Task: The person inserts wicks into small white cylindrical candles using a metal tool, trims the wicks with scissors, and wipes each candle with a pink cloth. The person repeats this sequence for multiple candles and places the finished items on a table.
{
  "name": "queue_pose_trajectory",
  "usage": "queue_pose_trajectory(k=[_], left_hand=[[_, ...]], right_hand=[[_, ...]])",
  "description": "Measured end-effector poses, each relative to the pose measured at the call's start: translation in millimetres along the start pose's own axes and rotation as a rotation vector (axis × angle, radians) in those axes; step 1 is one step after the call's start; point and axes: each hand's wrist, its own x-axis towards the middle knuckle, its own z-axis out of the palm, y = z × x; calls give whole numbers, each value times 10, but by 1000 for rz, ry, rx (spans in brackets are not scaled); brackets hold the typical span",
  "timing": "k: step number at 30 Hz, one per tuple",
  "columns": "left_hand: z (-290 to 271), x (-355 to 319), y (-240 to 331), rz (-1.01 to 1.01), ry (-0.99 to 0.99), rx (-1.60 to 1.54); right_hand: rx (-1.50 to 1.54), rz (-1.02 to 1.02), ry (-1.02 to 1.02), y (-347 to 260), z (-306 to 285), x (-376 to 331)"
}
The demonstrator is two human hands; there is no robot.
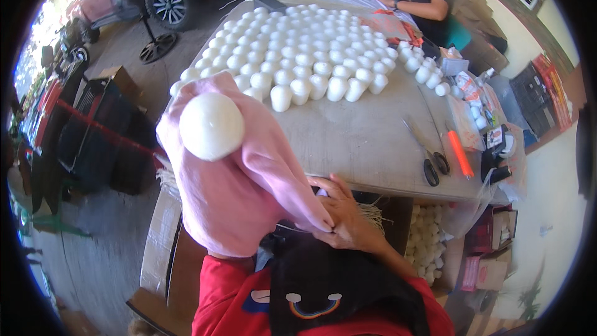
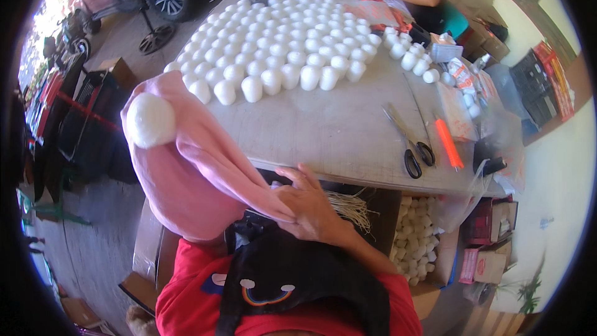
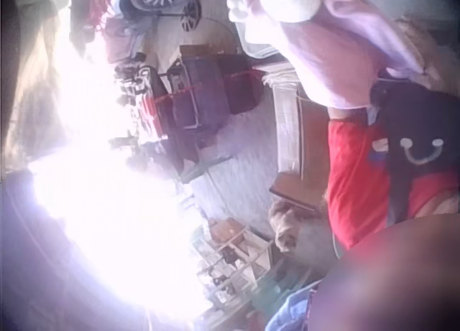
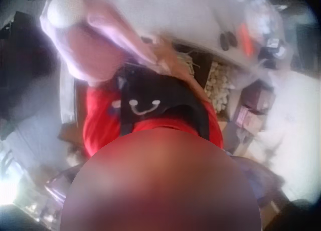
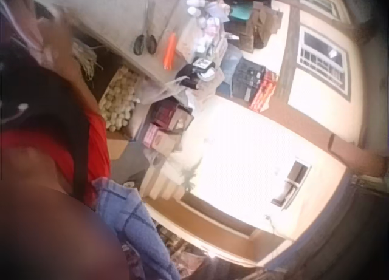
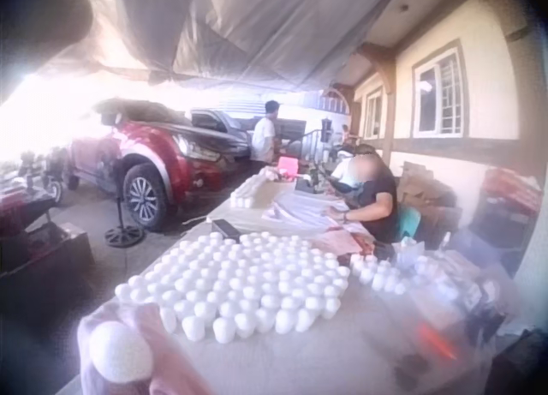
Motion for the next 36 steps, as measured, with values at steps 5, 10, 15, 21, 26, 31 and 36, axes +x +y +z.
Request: queue_pose_trajectory(k=[5, 10, 15, 21, 26, 31, 36], left_hand=[[74, 37, -221, -13, 96, -107], [447, -89, -256, 40, 58, -149], [587, -184, -217, 165, 116, -72], [509, -202, -115, 232, 147, 607], [529, -209, -135, 176, 5, 532], [548, -304, -352, -52, -61, 139], [648, -402, -538, -139, 52, -142]], right_hand=[[894, 682, 343, -53, -523, -329], [1514, 208, 745, -296, -818, 0], [84, -20, 622, -410, -315, 499], [199, -40, 706, -287, -192, 615], [573, 249, 765, -239, -338, 700], [649, 310, 880, -70, -359, 780], [-84, -195, 862, -163, -146, 718]])
